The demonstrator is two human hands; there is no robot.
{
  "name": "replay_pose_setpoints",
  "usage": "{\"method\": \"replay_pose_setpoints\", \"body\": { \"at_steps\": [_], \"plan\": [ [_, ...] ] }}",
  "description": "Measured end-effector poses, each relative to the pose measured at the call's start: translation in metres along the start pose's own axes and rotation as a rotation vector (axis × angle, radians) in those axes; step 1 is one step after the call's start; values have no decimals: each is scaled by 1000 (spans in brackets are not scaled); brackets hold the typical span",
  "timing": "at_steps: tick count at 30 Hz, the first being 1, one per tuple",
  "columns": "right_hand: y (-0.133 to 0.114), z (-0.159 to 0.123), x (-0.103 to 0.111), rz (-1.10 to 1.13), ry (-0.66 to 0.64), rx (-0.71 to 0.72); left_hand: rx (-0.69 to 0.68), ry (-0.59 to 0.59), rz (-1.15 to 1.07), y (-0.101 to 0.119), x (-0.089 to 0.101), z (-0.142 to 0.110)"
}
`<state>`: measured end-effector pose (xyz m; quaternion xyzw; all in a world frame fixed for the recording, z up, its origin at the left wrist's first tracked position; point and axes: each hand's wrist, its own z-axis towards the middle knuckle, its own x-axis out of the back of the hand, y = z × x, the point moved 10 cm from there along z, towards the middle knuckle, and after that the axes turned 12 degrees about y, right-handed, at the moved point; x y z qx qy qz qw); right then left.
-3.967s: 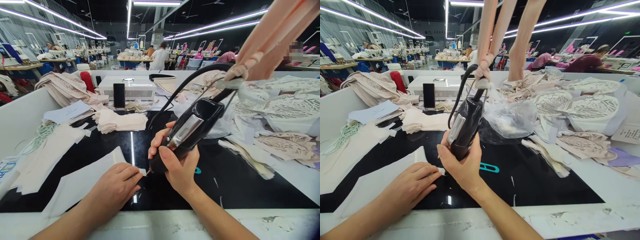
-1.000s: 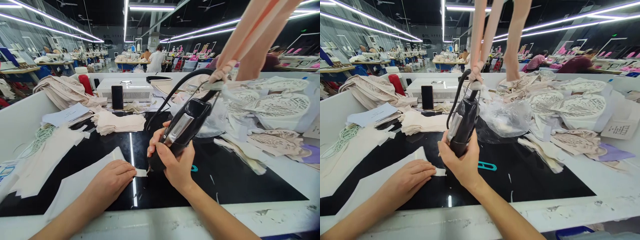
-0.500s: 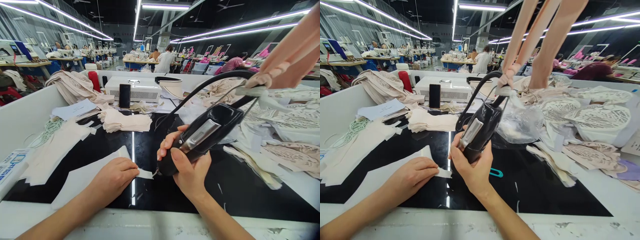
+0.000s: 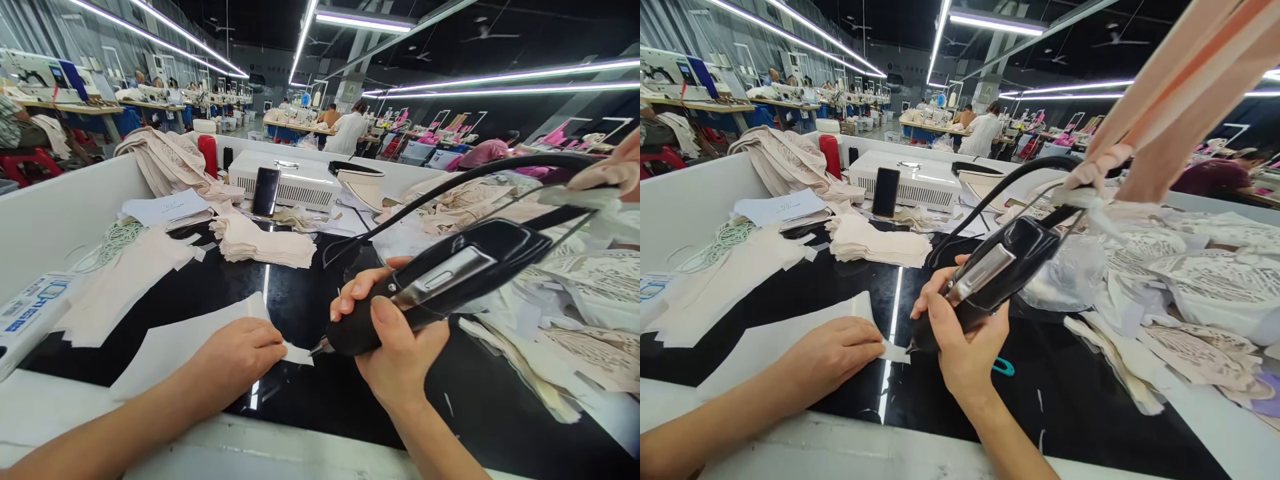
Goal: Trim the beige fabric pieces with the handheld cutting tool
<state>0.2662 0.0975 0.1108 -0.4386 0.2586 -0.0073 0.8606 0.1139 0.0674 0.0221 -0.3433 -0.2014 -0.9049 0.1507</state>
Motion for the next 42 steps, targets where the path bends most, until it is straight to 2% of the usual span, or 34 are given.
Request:
{"method": "replay_pose_setpoints", "body": {
  "at_steps": [7, 17, 24, 31, 42],
  "plan": [
    [14, 1, -16, 15, 2, -22, 24, -5, 0, 1, -2, 1],
    [18, -4, -20, -8, -32, -17, 19, -44, 1, 3, -6, 3],
    [18, -3, -19, -33, -18, -33, 30, -25, 1, 1, -7, 1],
    [6, 1, -8, 13, 10, -25, 33, -10, 0, 3, -4, 2],
    [7, -1, -7, -17, 3, -32, 35, -13, -5, 3, -2, 3]
  ]
}}
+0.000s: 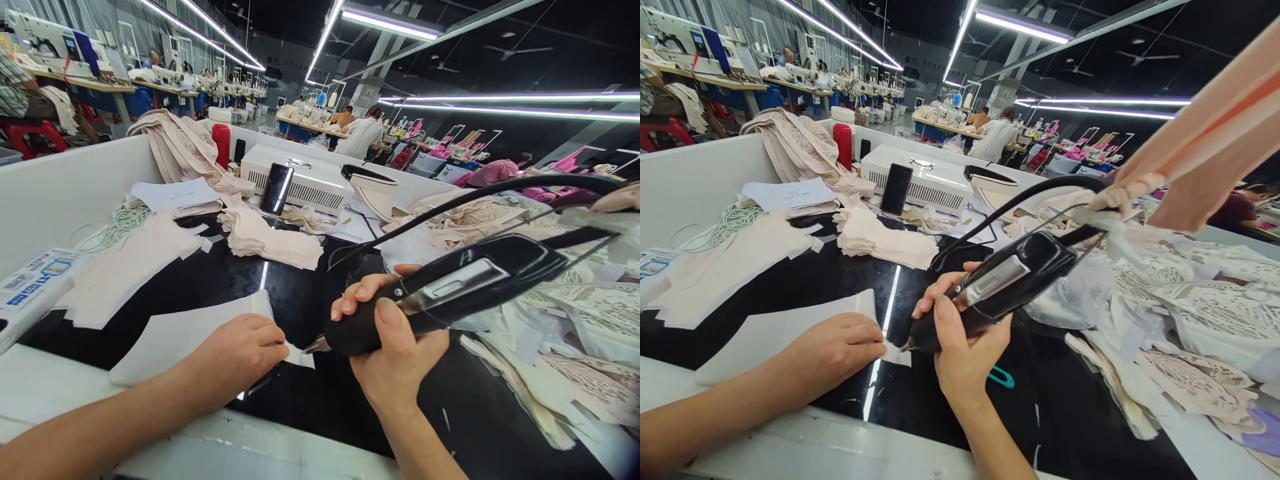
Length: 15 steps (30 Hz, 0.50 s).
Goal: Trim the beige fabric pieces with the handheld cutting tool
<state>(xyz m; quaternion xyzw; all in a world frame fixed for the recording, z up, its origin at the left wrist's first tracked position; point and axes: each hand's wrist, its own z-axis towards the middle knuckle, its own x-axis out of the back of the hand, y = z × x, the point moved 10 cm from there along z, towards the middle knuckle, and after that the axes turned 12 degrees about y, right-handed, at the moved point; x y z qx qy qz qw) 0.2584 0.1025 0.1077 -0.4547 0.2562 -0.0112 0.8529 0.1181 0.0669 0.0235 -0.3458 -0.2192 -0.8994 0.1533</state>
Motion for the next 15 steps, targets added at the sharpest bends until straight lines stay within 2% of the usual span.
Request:
{"method": "replay_pose_setpoints", "body": {
  "at_steps": [6, 15],
  "plan": [
    [-3, -8, -7, 18, -25, -5, 7, -33, 8, -1, -2, 0],
    [2, -14, -11, -17, -52, 4, 8, -22, -9, 0, -1, -1]
  ]
}}
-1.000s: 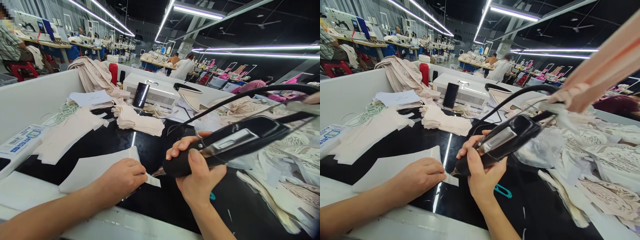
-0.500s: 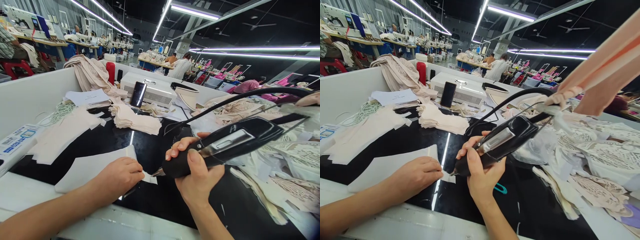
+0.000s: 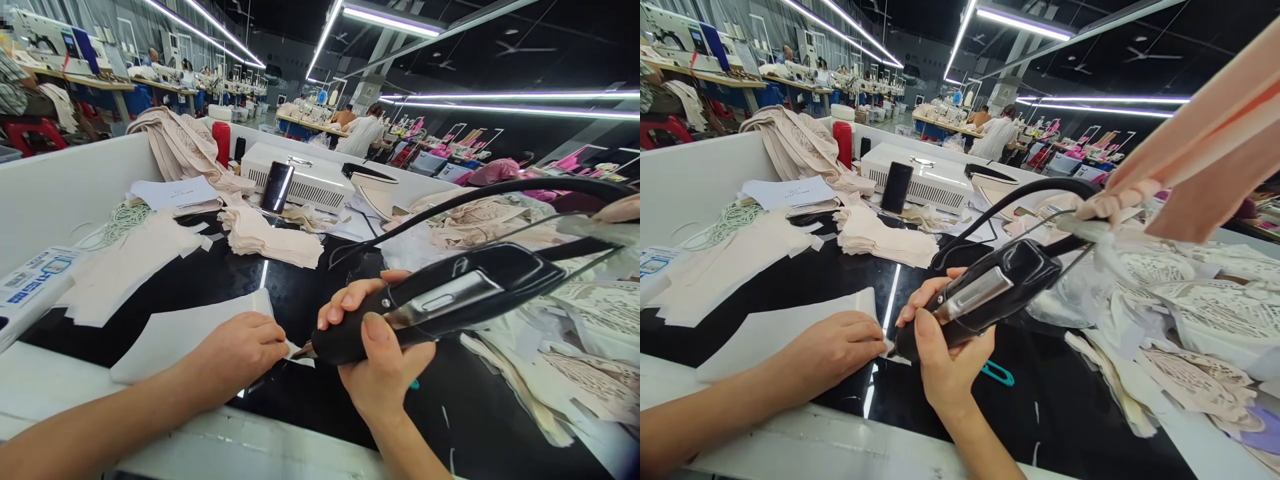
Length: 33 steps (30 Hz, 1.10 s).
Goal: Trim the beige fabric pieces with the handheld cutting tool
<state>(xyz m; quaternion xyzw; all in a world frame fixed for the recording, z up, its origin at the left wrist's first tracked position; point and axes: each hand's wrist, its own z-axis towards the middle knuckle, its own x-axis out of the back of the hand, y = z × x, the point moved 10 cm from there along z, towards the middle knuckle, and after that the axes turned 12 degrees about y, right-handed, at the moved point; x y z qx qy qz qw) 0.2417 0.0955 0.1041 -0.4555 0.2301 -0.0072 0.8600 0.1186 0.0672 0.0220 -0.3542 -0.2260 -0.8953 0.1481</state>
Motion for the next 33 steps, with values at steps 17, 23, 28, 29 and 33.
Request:
{"method": "replay_pose_setpoints", "body": {
  "at_steps": [17, 23, 28, 29, 33],
  "plan": [
    [-11, 3, 13, 69, 37, 17, -5, -10, 18, 0, -1, -1],
    [-7, 3, 13, 52, 36, 22, -7, -8, 22, 0, -1, -1],
    [-5, 4, 17, 33, 53, 21, -2, -1, -8, 1, 2, 2],
    [-5, 5, 18, 28, 53, 18, 0, 15, -15, 1, 5, 3],
    [-7, 6, 18, 19, 54, 20, -1, 57, -32, 1, 11, 5]
  ]
}}
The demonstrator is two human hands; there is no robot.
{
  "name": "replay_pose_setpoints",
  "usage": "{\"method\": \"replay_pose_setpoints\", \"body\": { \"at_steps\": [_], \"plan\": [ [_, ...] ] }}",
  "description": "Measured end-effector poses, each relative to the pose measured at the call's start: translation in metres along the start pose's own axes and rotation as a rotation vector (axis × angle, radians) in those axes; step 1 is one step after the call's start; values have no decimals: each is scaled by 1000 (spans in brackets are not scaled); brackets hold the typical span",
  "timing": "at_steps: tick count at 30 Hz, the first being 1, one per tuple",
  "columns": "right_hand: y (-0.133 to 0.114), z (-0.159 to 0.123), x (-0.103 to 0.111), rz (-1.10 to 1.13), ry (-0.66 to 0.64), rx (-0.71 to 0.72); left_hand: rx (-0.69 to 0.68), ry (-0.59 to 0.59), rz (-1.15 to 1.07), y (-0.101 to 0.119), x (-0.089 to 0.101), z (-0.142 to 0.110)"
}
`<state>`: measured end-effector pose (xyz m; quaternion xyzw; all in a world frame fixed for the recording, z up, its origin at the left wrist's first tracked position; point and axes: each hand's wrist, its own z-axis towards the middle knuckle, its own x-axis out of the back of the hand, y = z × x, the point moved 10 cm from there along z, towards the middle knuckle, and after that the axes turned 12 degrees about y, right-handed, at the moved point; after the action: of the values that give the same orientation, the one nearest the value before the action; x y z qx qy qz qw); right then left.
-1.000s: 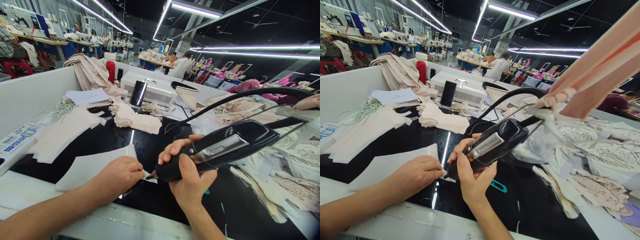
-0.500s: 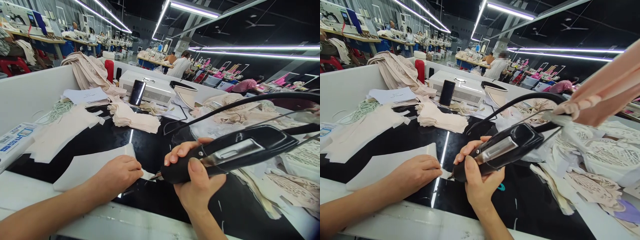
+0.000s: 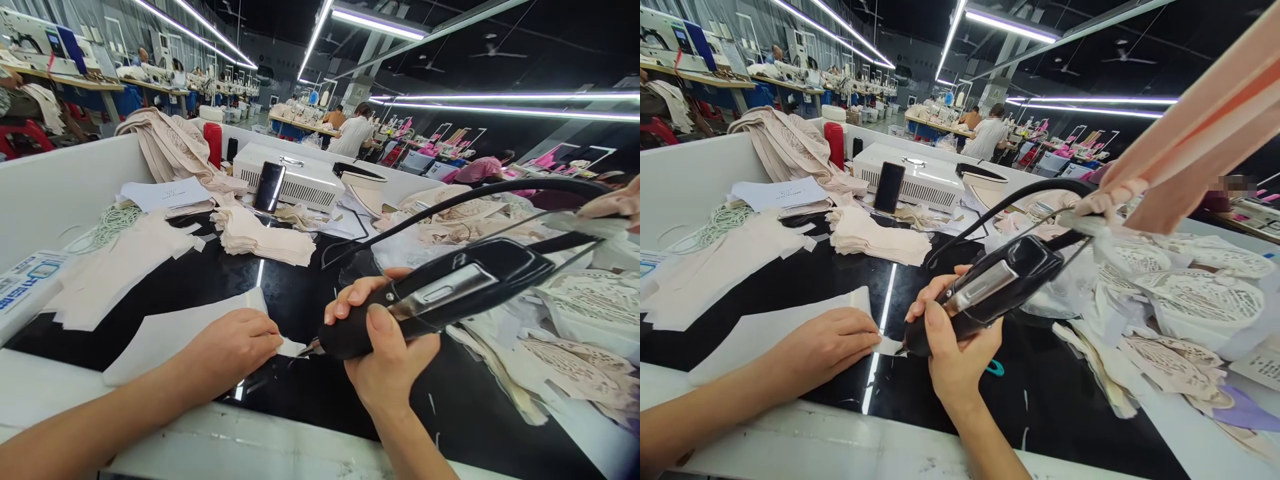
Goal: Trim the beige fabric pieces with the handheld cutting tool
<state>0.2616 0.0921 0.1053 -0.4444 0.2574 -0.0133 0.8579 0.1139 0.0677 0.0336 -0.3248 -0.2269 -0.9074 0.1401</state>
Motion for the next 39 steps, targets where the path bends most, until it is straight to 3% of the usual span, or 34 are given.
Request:
{"method": "replay_pose_setpoints", "body": {
  "at_steps": [20, 32, 39],
  "plan": [
    [2, -2, 1, -8, 1, 24, -18, 30, 16, 0, 12, 7],
    [11, 24, 18, -72, 55, 65, 145, -126, 102, -41, 16, -7],
    [12, 30, 12, -62, 82, 61, 210, -176, 81, -35, 11, -11]
  ]
}}
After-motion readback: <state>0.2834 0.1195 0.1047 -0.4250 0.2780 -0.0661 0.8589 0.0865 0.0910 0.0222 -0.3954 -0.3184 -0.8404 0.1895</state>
